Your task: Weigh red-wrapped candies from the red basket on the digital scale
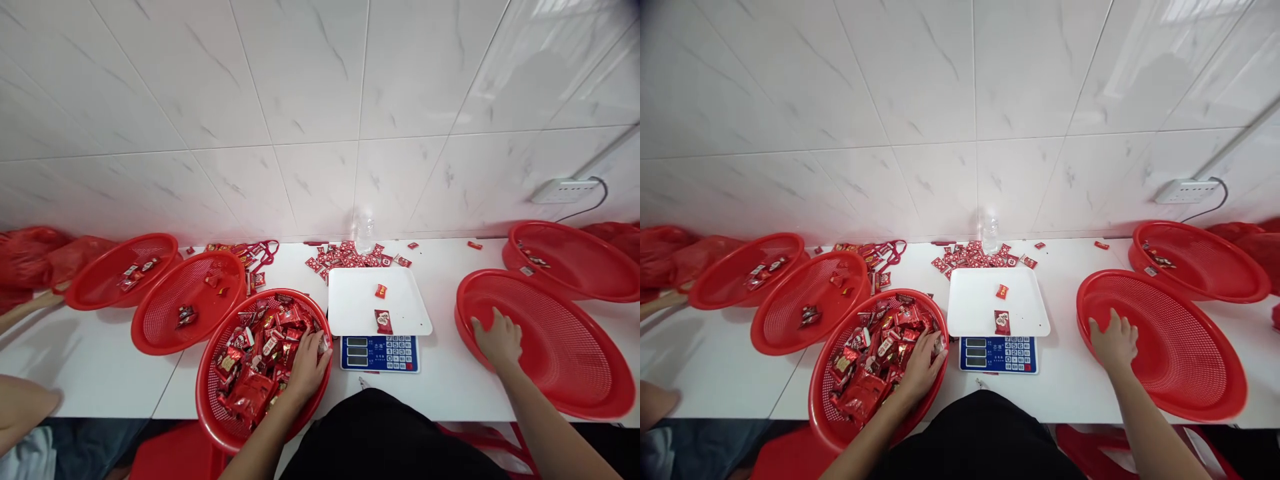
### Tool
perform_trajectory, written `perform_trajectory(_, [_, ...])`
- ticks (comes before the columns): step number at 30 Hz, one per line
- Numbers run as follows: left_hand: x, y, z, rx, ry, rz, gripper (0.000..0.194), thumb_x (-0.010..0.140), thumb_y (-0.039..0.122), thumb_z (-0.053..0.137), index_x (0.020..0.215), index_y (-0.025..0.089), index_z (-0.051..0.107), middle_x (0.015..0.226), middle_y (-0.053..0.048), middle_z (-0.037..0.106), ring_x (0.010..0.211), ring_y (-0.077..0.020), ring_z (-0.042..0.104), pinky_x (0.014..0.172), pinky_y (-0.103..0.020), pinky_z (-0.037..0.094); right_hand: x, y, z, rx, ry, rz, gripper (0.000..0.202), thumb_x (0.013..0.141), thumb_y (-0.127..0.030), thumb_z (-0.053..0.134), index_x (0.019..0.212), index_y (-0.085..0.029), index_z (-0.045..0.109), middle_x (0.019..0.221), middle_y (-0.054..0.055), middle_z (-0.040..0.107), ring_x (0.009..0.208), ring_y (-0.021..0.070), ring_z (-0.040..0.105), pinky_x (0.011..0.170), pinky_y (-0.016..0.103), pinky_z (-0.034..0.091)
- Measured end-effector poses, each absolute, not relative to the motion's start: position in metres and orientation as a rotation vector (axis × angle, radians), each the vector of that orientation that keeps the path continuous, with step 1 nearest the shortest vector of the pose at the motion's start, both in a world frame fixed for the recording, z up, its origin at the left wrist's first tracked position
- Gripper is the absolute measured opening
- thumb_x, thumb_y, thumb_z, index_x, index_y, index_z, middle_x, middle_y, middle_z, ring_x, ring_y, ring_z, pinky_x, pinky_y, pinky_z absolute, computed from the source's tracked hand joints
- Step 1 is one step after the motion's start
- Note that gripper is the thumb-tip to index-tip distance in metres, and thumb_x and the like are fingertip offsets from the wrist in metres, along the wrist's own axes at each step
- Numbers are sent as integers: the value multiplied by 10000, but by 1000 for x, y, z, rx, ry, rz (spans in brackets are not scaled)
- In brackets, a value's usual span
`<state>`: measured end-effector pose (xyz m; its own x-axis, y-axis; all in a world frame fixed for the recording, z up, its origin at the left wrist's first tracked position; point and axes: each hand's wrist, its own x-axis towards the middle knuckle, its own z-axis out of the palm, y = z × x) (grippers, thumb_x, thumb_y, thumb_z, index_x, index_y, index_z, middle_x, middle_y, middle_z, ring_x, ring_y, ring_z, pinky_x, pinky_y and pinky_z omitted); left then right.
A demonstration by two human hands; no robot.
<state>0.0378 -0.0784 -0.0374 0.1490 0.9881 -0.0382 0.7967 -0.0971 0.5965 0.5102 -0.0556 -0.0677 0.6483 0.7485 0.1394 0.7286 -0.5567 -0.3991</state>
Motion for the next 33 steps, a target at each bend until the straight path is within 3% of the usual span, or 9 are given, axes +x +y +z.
perform_trajectory(4, [39, -77, -35, 1933, 1722, 510, 448, 864, 357, 440, 1289, 214, 455, 1340, -81, 459, 1329, -241, 288, 1070, -443, 293, 437, -24, -58, -2214, -1540, 111, 685, 811, -548, 354, 1346, -123, 389, 1447, 190, 279, 1352, 367, 171, 1010, 566, 263])
perform_trajectory(12, [41, -82, -27, 1936, 1682, 492, 430, 832, 323, 485, 1250, 222, 490, 1286, -73, 500, 1296, -246, 338, 1067, -434, 300, 311, 13, -53, -1867, -2309, 444, 755, 769, -695, 393, 1408, -310, 278, 1531, 85, 74, 1388, 330, 3, 1055, 576, 110])
perform_trajectory(15, [41, -86, -25, 1928, 1679, 501, 438, 814, 308, 514, 1244, 233, 494, 1284, -74, 497, 1274, -250, 365, 1058, -438, 310, 307, 22, -56, -1920, -2354, 375, 662, 839, -628, 333, 1401, -279, 307, 1521, 91, 138, 1383, 321, 66, 1052, 562, 124])
perform_trajectory(18, [41, -89, -20, 1893, 1671, 506, 462, 804, 284, 527, 1261, 237, 473, 1287, -72, 487, 1233, -235, 411, 1040, -412, 331, 318, 27, -56, -1919, -2359, 268, 524, 903, -509, 286, 1352, -262, 395, 1448, 79, 329, 1320, 287, 246, 1020, 495, 244])
perform_trajectory(21, [41, -91, -11, 1865, 1657, 500, 453, 820, 254, 501, 1270, 228, 457, 1253, -67, 504, 1167, -207, 461, 1008, -365, 355, 332, 23, -57, -1916, -2346, 224, 444, 918, -444, 287, 1256, -244, 496, 1296, 86, 491, 1169, 268, 414, 920, 422, 366])
perform_trajectory(24, [41, -92, -2, 1864, 1632, 491, 363, 840, 210, 452, 1198, 238, 509, 1154, -47, 551, 1061, -179, 514, 944, -323, 389, 343, 15, -59, -1975, -2287, 304, 415, 915, -461, 283, 1133, -237, 556, 1153, 93, 550, 1026, 241, 510, 774, 353, 434])
perform_trajectory(28, [41, -87, 9, 1876, 1609, 453, 201, 830, 179, 446, 959, 224, 593, 985, -29, 587, 903, -162, 547, 831, -282, 417, 351, 11, -61, -2080, -2171, 502, 420, 890, -533, 283, 970, -237, 570, 1026, 64, 566, 814, 196, 574, 599, 298, 412])
perform_trajectory(33, [38, -73, 24, 1847, 1639, 582, 111, 835, 228, 465, 800, 195, 565, 826, -8, 585, 761, -144, 529, 715, -257, 408, 371, 5, -58, -2044, -1794, 470, 431, 843, -562, 331, 804, -200, 562, 886, 61, 599, 734, 183, 559, 592, 287, 383])
